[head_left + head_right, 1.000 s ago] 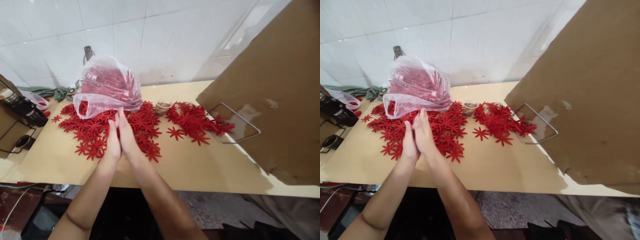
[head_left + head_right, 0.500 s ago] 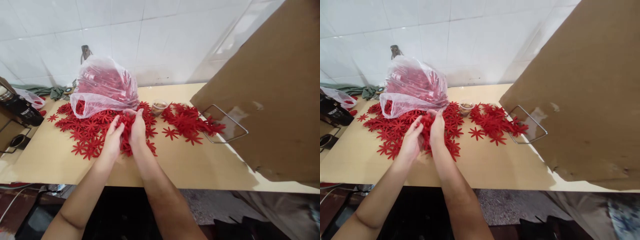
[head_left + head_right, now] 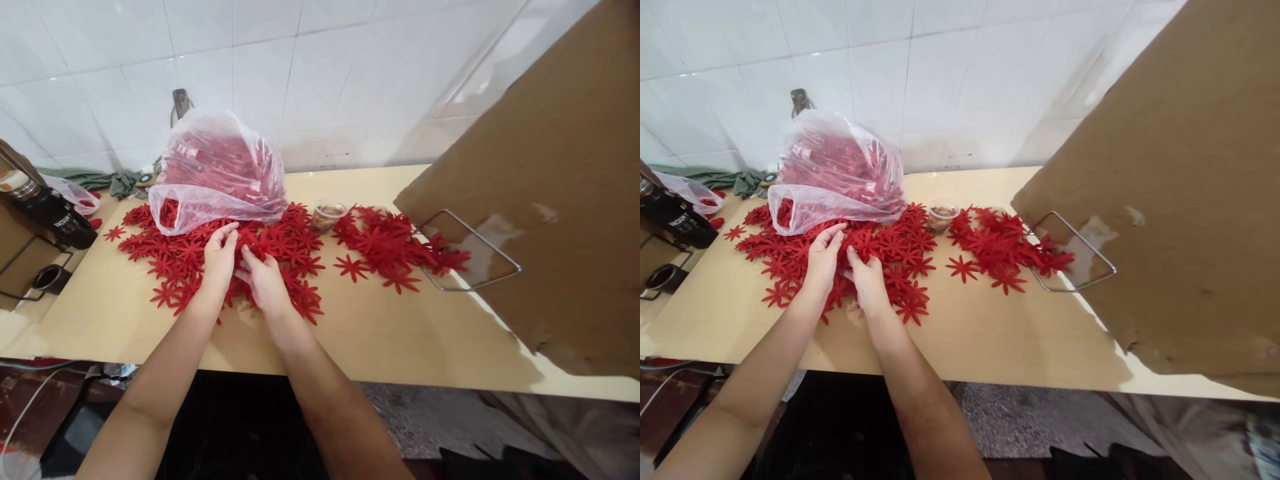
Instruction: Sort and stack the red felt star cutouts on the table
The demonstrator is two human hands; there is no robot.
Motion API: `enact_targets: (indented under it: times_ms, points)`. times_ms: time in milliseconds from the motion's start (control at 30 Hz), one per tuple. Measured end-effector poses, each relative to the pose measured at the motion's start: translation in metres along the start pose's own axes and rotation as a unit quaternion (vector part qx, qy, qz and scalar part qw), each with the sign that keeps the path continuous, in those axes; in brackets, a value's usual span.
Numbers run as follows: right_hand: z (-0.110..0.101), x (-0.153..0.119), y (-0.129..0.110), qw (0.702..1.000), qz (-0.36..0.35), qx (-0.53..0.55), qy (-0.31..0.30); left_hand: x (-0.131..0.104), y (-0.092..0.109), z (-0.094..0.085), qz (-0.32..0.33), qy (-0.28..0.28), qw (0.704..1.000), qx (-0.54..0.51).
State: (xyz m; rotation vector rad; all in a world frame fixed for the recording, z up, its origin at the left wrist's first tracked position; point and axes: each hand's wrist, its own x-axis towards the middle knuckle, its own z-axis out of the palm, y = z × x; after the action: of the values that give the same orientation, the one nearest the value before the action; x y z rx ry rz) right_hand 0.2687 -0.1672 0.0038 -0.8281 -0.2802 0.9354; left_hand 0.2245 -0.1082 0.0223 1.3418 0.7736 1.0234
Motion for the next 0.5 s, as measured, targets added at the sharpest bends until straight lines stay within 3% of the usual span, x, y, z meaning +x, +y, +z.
enact_targets:
  times_ms: [100, 267, 400, 500]
  points:
    - [-0.006, 0.005, -0.005, 0.999, -0.012, -0.018, 0.03, -0.003, 0.001, -0.008, -0.014, -0.025, 0.999, 0.022]
    - [-0.009, 0.015, -0.005, 0.996, -0.065, -0.049, 0.048, -0.011, 0.001, -0.021, -0.038, -0.141, 0.989, 0.03]
    - [-0.005, 0.012, -0.007, 0.994, -0.071, -0.072, 0.045, -0.008, 0.0, -0.022, -0.009, -0.11, 0.993, 0.037]
    - [-0.002, 0.006, -0.013, 0.994, -0.027, -0.105, -0.021, -0.004, 0.0, -0.022, 0.006, -0.102, 0.992, 0.074]
